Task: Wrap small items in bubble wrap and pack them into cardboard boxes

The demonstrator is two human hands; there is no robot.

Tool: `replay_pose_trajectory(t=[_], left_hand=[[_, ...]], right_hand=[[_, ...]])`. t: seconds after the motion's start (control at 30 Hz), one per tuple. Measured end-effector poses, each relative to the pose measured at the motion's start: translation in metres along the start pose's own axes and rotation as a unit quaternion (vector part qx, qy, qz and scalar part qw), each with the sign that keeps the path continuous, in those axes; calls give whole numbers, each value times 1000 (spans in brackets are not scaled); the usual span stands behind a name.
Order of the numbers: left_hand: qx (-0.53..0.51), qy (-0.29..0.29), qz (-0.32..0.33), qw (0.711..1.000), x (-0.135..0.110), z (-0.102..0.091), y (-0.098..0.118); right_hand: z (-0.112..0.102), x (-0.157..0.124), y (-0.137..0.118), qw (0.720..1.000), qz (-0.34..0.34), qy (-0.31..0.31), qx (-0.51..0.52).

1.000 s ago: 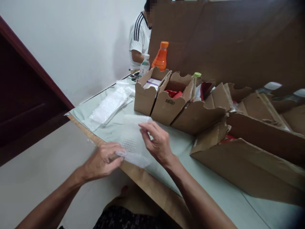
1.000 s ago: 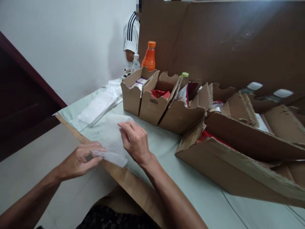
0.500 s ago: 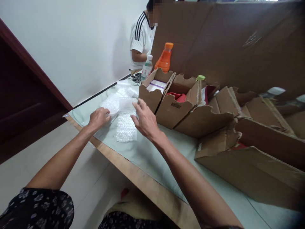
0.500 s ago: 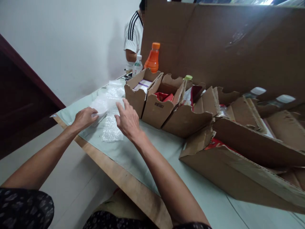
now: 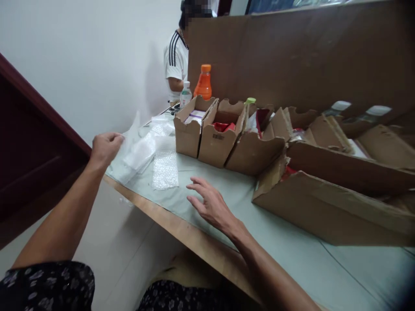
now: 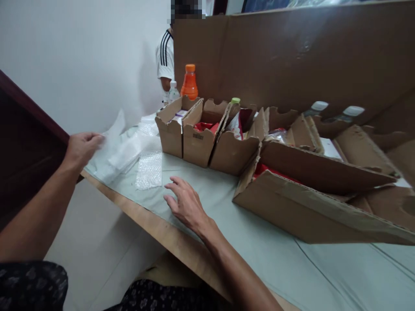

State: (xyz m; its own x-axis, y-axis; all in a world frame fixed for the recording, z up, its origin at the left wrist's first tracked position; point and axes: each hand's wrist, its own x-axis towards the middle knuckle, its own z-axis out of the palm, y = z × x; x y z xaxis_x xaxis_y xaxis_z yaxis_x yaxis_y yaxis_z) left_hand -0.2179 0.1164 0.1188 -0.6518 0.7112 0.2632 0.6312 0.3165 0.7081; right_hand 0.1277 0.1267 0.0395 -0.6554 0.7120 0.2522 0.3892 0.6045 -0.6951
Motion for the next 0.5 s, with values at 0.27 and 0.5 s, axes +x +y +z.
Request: replay_pose_trajectory(t=[0.27, 0.5], left_hand=[[-58, -271, 368, 888, -236, 90, 72], [-99, -325, 448, 827, -296, 102, 108]], right_hand=[[-30, -68, 10, 934, 164, 56, 314], [-114, -150, 62, 965, 199, -7, 171]])
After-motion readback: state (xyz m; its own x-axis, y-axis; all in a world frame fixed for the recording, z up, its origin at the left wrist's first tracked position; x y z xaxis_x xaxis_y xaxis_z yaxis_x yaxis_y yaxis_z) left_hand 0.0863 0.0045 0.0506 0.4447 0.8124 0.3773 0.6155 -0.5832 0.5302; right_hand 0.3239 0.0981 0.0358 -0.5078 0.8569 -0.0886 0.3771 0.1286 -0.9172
